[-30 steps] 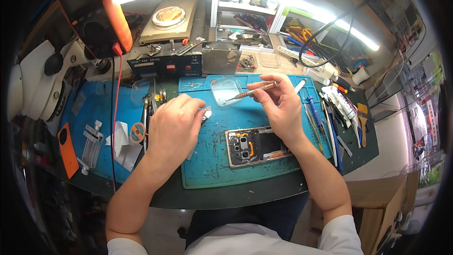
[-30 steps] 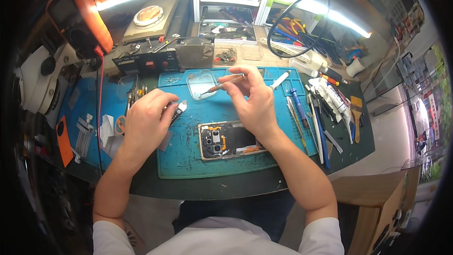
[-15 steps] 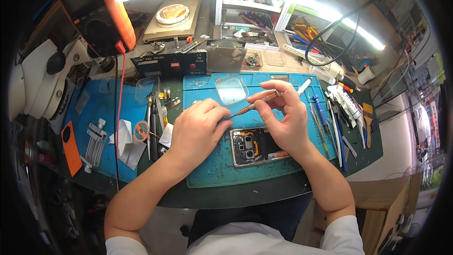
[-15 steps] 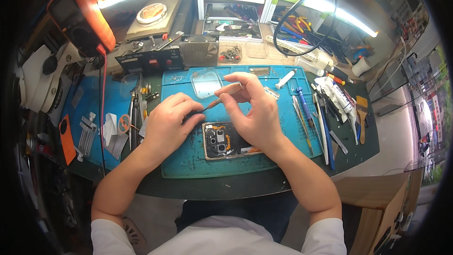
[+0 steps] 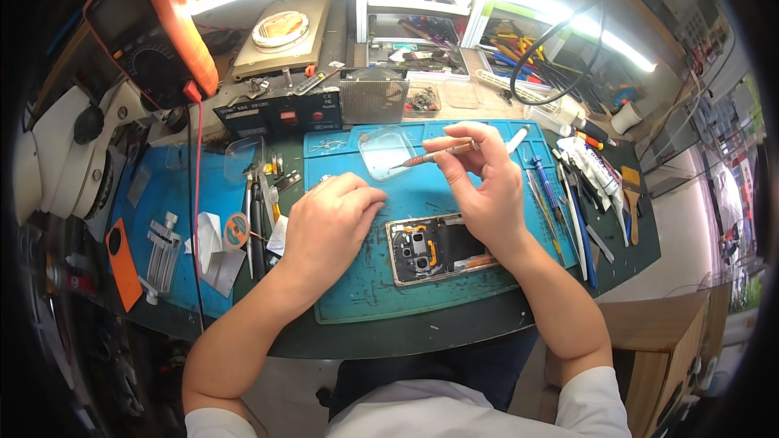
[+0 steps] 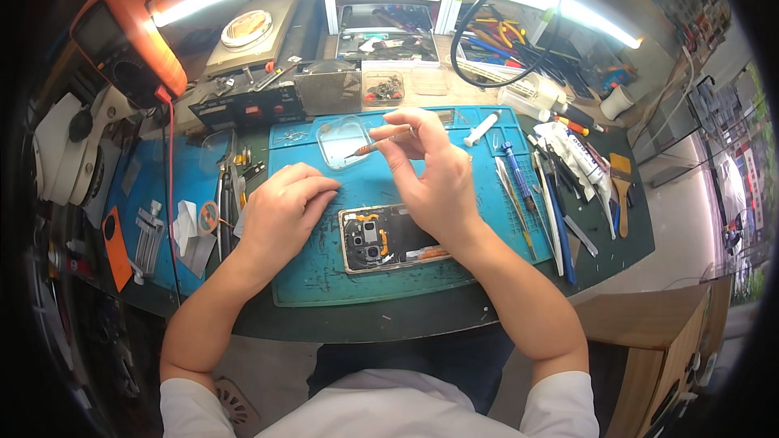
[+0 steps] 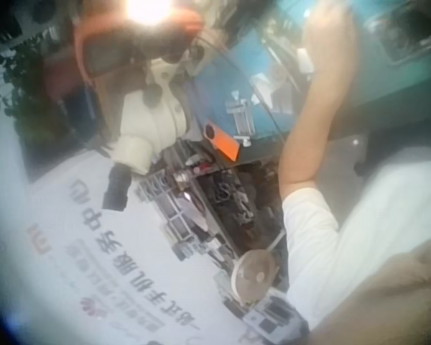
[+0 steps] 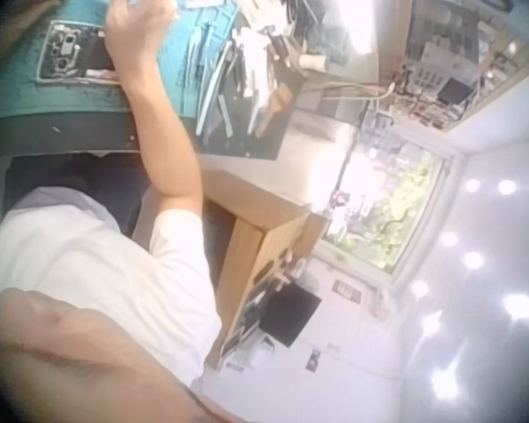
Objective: The person disassembles a smartphone, removes the back cover, and uses a screwdriver to remove screws from the internal frame. They then use tweezers to handle small components and reassemble the device, testing the screen afterward.
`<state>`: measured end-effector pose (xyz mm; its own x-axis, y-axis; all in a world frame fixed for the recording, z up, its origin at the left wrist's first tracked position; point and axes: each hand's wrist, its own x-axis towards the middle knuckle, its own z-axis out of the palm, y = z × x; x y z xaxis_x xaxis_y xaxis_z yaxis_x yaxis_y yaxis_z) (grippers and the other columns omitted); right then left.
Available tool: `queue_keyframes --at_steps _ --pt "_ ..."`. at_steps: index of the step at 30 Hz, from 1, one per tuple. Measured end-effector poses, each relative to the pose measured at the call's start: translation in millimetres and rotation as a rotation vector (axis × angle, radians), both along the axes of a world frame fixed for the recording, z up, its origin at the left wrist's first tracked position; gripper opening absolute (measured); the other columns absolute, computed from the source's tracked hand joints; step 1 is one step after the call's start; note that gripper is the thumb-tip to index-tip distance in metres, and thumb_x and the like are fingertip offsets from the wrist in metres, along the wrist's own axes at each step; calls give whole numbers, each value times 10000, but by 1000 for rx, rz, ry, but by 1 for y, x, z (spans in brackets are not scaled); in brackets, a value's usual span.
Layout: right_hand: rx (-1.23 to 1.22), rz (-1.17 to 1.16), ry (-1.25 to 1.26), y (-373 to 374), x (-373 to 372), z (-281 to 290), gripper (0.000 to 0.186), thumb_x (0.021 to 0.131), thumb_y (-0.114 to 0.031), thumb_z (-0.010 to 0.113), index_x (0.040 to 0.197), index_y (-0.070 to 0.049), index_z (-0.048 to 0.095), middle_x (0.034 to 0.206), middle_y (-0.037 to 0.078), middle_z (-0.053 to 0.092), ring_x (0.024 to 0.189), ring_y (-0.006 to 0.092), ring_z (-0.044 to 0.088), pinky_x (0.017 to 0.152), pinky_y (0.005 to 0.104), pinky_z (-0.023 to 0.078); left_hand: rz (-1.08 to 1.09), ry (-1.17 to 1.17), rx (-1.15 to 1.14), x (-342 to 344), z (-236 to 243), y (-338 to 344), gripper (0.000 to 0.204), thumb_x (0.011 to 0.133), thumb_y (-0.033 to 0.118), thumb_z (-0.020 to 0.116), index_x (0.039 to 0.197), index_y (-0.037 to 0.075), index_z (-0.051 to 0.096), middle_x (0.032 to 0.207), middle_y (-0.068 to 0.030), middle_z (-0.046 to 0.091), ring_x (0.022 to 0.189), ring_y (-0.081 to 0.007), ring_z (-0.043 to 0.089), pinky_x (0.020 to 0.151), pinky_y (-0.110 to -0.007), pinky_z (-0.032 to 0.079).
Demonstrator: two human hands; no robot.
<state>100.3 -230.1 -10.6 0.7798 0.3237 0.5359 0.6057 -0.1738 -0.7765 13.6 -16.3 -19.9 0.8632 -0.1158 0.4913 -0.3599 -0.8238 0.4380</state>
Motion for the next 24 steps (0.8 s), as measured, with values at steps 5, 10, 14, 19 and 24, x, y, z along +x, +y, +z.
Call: queue_keyframes --at_steps 5,10,14,19,24 --pt "-22 2 -11 0 4 -5 293 1024 -30 693 1299 -15 595 1103 141 811 1012 229 807 880 334 621 -11 12 18 -2 2 -2 94 891 77 790 985 76 800 942 -49 733 881 -270 720 767 -387 580" --pt "0 -8 -8 1 4 -4 311 1022 -24 691 1314 -16 587 1096 140 811 1000 229 810 868 332 622 -25 7 5 -2 2 -1 89 895 87 795 982 74 797 937 -55 729 861 -276 718 767 -384 580" --pt "-15 8 -10 2 2 -1 306 1023 -22 690 1310 -19 586 1089 136 811 996 228 810 869 330 621 -21 20 -43 -2 4 -1 89 897 67 798 984 60 783 939 -70 724 834 -261 719 733 -369 578" --pt "20 -3 -12 2 1 1 310 1024 -17 686 1316 -20 581 1080 134 811 996 223 809 879 326 616 53 71 -139 0 6 -1 129 889 32 807 1010 42 764 948 -69 708 798 -219 716 695 -341 569" --pt "14 50 -37 -1 -9 10 332 1021 -16 690 1331 -21 570 1075 130 811 991 215 808 863 319 617 63 4 -195 1 17 -6 150 881 33 820 1019 39 763 944 -68 698 785 -222 706 684 -338 565"
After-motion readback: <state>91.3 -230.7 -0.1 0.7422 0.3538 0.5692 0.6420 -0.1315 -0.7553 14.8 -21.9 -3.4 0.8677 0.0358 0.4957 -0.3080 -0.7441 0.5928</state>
